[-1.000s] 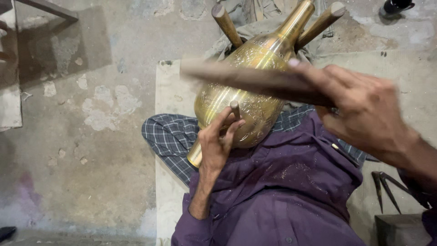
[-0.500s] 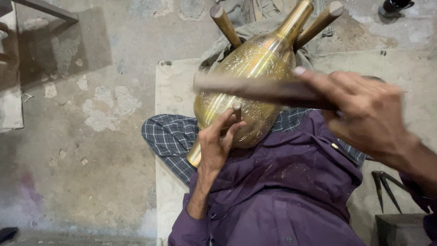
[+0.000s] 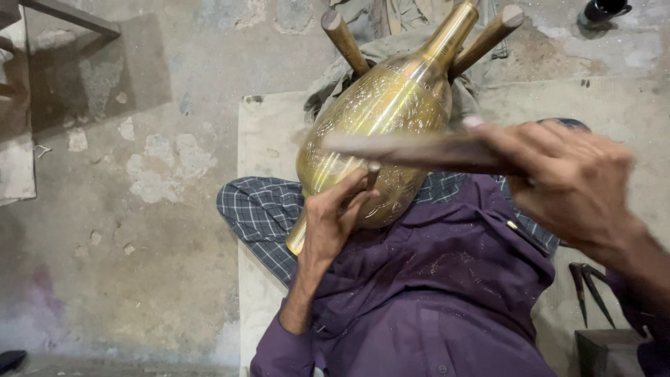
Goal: The person sits cross-legged on the floor with a large brass vessel resting on their lap and engraves a decorative pattern into its surface. They hold a small punch against the brass with one hand and repeatedly strike it with a wooden mallet held in the other hand, repositioning the punch across the vessel to continue the design.
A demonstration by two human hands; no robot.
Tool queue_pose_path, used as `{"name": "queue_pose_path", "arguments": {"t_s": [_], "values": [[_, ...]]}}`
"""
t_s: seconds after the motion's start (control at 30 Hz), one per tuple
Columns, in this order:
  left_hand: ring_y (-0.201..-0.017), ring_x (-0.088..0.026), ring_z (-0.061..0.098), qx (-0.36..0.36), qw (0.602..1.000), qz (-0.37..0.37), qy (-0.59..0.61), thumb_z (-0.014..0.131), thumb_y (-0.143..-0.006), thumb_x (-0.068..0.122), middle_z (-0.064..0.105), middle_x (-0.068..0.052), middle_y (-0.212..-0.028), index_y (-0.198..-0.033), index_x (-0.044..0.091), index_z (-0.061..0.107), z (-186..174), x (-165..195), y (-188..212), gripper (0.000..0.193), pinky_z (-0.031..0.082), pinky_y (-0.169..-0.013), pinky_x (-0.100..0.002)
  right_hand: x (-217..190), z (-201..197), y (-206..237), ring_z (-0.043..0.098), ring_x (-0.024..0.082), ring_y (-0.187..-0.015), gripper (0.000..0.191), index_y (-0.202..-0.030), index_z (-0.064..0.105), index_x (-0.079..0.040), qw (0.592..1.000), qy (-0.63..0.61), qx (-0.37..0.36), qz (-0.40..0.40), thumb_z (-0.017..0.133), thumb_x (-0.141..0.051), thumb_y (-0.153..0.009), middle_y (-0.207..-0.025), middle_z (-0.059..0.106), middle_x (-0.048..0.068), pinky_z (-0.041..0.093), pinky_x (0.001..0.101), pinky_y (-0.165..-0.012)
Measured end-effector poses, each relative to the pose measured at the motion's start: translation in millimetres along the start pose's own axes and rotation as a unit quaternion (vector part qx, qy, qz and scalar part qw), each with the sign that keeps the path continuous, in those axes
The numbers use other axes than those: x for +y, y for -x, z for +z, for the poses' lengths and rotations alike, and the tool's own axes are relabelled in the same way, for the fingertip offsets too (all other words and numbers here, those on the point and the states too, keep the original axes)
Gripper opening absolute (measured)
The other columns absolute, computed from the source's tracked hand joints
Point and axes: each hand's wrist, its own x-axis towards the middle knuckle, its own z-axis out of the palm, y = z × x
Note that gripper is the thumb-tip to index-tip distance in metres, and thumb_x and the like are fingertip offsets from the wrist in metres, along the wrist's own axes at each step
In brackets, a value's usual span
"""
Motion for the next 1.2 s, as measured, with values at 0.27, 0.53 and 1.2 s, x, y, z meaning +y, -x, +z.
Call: {"name": "queue_pose_path", "arguments": {"t_s": [0.27,0.53,1.2], "values": [[-0.1,-0.022,0.08,-0.102,0.994,0.034,0.009,0.074,-0.093,0.012,0.079,-0.009,-0.117,-0.131,0.015,0.069,-14.8,10.7,-15.2,0.038,0.066,-0.086,-0.034,-12.6,15.4,18.8,0.071,0.025,-0.091,0.061,-0.142,0.055,-0.017,0.967,-0.239,0.07,0.054,0.067,-0.001,-0.085,-0.115,0.071,0.011,0.06,0.0404,-0.075],[-0.099,-0.023,0.077,-0.226,0.97,0.092,-0.005,0.068,-0.098,0.017,0.077,-0.007,-0.121,-0.139,0.019,0.064,-28.5,22.5,-39.6,0.041,0.065,-0.086,-0.037,-24.2,66.2,69.7,0.072,0.021,-0.082,0.049,-0.136,0.061,-0.017,0.918,-0.342,0.141,0.142,0.07,0.0,-0.091,-0.105,0.073,0.009,0.062,0.0344,-0.071],[-0.086,-0.02,0.077,-0.385,0.913,0.123,-0.062,0.072,-0.083,0.016,0.08,-0.002,-0.103,-0.131,0.026,0.07,-26.5,27.5,-69.2,0.048,0.06,-0.074,-0.035,-76.9,146.5,124.1,0.067,0.011,-0.07,0.05,-0.134,0.055,0.0,0.87,-0.367,0.225,0.24,0.076,0.004,-0.089,-0.086,0.069,0.008,0.055,0.0264,-0.057]]}}
